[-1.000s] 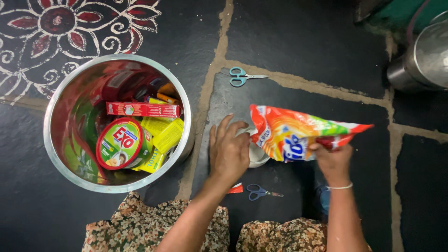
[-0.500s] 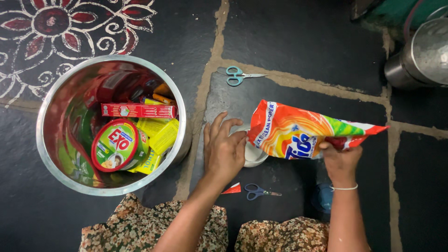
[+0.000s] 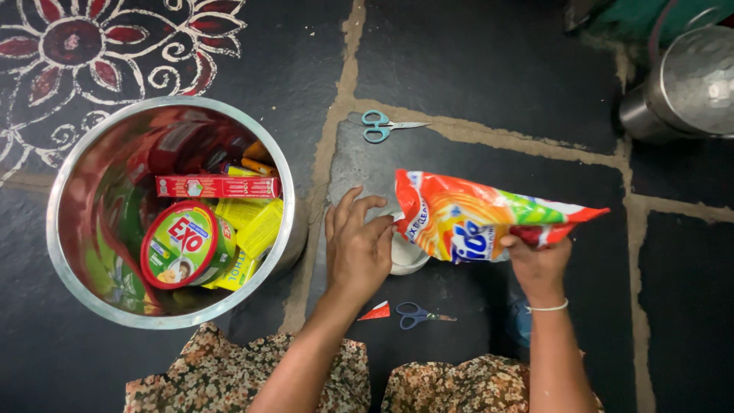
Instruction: The person opens a small red and white packet and places it into a metal bucket. Then, the person picks up a large orange Tide detergent bag and pours white powder into a clear plastic container, filling it partially.
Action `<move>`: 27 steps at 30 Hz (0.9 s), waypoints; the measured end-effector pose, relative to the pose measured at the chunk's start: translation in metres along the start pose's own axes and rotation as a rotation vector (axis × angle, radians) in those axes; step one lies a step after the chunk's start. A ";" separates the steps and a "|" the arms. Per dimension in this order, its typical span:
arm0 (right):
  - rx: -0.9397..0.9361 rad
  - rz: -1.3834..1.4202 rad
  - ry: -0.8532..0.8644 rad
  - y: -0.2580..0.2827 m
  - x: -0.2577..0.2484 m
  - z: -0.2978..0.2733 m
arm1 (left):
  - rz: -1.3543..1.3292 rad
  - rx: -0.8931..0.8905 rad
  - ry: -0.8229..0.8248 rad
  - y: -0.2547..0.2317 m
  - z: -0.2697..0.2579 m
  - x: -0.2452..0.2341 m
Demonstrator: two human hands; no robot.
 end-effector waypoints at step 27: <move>0.034 0.345 -0.058 0.007 0.002 0.001 | -0.135 0.007 0.060 0.009 0.001 0.003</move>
Point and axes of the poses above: each hand's wrist, its own z-axis towards the middle knuckle, its own x-axis out of the palm, y = z × x, the point moved 7 cm from there along z, towards the middle knuckle, and after that the axes turned 1 degree about z, right-handed, at the moved point
